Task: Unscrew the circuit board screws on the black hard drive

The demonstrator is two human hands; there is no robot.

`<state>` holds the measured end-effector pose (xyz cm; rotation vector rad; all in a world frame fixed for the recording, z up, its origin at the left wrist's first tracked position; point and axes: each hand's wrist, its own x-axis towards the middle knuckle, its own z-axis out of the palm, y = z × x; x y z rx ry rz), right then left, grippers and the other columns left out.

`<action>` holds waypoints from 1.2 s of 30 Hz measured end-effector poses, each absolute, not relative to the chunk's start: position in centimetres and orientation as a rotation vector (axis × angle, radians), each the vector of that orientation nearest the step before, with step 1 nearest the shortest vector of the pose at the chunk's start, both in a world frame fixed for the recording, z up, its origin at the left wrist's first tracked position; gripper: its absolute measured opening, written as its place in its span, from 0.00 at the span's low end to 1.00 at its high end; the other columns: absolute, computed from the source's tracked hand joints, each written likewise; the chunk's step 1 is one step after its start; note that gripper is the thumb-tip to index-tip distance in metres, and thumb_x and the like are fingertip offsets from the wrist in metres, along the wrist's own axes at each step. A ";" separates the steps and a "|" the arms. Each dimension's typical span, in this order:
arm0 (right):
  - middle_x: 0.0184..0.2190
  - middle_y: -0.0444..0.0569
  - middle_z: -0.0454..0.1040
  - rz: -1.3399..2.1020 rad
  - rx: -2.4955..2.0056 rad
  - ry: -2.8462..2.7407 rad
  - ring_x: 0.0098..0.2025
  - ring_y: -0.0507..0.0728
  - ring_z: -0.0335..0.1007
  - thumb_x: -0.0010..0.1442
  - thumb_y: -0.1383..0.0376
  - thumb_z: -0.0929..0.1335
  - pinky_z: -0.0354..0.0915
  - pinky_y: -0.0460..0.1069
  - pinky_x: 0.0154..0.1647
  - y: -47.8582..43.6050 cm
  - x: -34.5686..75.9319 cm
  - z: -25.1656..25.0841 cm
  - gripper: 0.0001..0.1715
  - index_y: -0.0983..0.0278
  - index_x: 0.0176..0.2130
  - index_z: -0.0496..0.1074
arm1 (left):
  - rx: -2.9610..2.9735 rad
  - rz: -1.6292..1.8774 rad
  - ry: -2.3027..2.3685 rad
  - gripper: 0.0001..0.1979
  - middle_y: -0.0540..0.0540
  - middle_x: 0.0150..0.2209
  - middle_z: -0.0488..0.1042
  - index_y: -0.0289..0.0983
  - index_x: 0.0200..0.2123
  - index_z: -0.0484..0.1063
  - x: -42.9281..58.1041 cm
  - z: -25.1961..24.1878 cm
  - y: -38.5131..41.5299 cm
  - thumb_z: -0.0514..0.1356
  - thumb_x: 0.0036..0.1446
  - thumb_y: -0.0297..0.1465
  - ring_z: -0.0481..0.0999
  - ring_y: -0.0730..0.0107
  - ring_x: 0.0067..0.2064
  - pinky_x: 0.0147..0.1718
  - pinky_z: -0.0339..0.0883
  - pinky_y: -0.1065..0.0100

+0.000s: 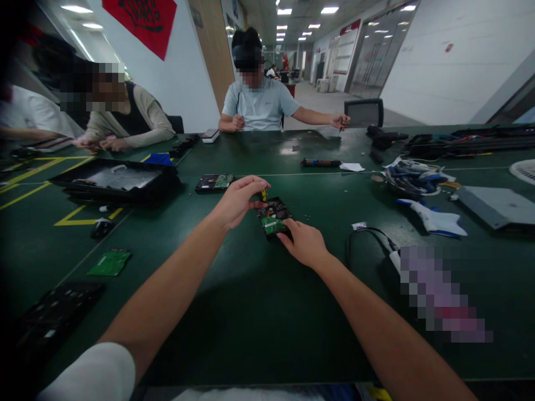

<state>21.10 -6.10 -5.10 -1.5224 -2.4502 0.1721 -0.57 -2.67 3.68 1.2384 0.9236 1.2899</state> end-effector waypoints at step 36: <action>0.49 0.53 0.82 0.174 -1.490 -2.445 0.44 0.61 0.79 0.77 0.50 0.63 0.65 0.52 0.38 -6.0 21.2 -5.3 0.23 0.60 0.61 0.71 | 1.108 1.272 0.899 0.11 0.41 0.40 0.80 0.37 0.37 0.71 -0.8 3.5 -2.5 0.67 0.58 0.36 0.80 0.62 0.44 0.37 0.81 0.62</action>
